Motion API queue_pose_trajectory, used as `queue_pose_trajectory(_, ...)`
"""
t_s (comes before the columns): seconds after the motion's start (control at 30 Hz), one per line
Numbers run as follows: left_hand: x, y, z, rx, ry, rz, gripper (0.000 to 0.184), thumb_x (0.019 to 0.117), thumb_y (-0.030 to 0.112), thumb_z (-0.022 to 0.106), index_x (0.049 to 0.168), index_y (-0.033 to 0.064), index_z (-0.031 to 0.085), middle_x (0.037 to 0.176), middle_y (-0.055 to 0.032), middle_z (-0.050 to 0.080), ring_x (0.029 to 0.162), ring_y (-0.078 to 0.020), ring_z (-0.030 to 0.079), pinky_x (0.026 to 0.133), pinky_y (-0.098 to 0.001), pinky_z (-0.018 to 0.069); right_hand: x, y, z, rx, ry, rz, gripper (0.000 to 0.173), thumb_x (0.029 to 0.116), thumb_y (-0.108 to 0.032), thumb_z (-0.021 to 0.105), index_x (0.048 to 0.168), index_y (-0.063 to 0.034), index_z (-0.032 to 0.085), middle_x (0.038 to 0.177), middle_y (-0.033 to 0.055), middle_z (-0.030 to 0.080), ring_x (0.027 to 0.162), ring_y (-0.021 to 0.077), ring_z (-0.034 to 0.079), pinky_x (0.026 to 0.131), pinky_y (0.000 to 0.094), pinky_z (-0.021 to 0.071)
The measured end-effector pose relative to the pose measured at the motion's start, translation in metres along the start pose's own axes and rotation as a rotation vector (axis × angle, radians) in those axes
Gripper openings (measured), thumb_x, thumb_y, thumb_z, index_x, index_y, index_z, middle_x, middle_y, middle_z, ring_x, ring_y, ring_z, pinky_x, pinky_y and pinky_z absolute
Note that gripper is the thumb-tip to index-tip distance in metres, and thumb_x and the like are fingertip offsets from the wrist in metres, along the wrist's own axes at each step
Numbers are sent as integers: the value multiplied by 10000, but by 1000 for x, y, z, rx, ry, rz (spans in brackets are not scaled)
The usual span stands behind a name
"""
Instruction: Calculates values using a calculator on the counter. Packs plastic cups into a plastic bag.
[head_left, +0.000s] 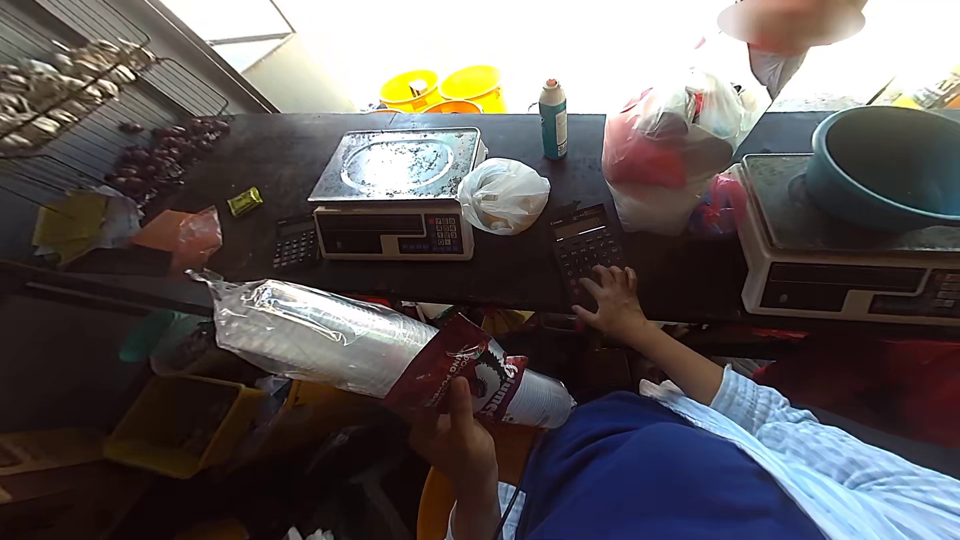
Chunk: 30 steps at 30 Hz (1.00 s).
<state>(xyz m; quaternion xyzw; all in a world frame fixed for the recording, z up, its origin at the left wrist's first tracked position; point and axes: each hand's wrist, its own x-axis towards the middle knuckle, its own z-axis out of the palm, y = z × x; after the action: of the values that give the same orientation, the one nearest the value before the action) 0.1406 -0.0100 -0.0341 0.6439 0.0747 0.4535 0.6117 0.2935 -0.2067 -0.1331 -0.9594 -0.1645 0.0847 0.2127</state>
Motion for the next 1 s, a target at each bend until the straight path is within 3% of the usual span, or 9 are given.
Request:
queue_pose_trajectory(0.07,0,0,0,0,4,2,191,1001,128,586,999,229,748,989,193,746,980,54,682,883,-173,564,-5,1,-1,6,26,20,608,968,-548,579,1397,-120,637,1607,228,372,1499,450,294,1205,679,71)
queue_pose_trajectory(0.27,0,0,-1,-12,-6,-4,187,1004,104,572,1007,211,725,975,188,745,964,50,686,865,-176,572,-21,13,-5,63,189,39,475,960,-439,624,1106,4,713,1466,233,541,1345,442,493,1124,629,279)
queue_pose_trajectory(0.5,-1,-2,-1,-15,-20,-2,182,1004,126,591,998,230,741,983,186,746,971,48,684,867,-176,569,-24,21,-7,65,359,-18,412,959,-369,623,857,22,701,1346,205,651,1128,419,630,962,577,418)
queue_pose_trajectory(0.57,-1,-2,-1,-11,-22,-4,192,1003,112,580,995,224,736,975,185,745,961,47,686,861,-174,571,-22,23,-7,60,352,-7,423,966,-369,609,832,24,691,1327,197,664,1105,409,638,939,560,434)
queue_pose_trajectory(0.7,-1,-1,-1,-11,-21,3,206,1002,104,573,994,228,738,977,190,744,957,53,684,860,-172,568,-17,26,-10,62,147,80,463,998,-377,569,889,55,693,1364,197,638,1180,410,601,1005,555,400)
queue_pose_trajectory(0.8,-2,0,-1,-21,-19,7,201,1003,117,582,1017,231,746,992,188,749,971,49,685,872,-173,566,-18,25,-12,71,227,47,447,986,-352,581,826,53,681,1278,209,682,1106,412,634,952,560,427)
queue_pose_trajectory(0.93,-3,1,-1,-23,-3,2,217,997,91,570,1001,222,743,976,182,749,962,47,688,858,-176,572,-17,25,-19,66,87,98,464,1013,-368,560,899,65,684,1343,201,645,1184,396,599,1005,551,395)
queue_pose_trajectory(1.0,-3,2,-1,-23,-8,7,218,1000,92,567,1010,221,742,986,185,748,971,48,685,867,-175,569,-18,26,-21,74,133,75,451,1004,-354,569,874,63,685,1314,209,662,1152,402,616,983,554,411)
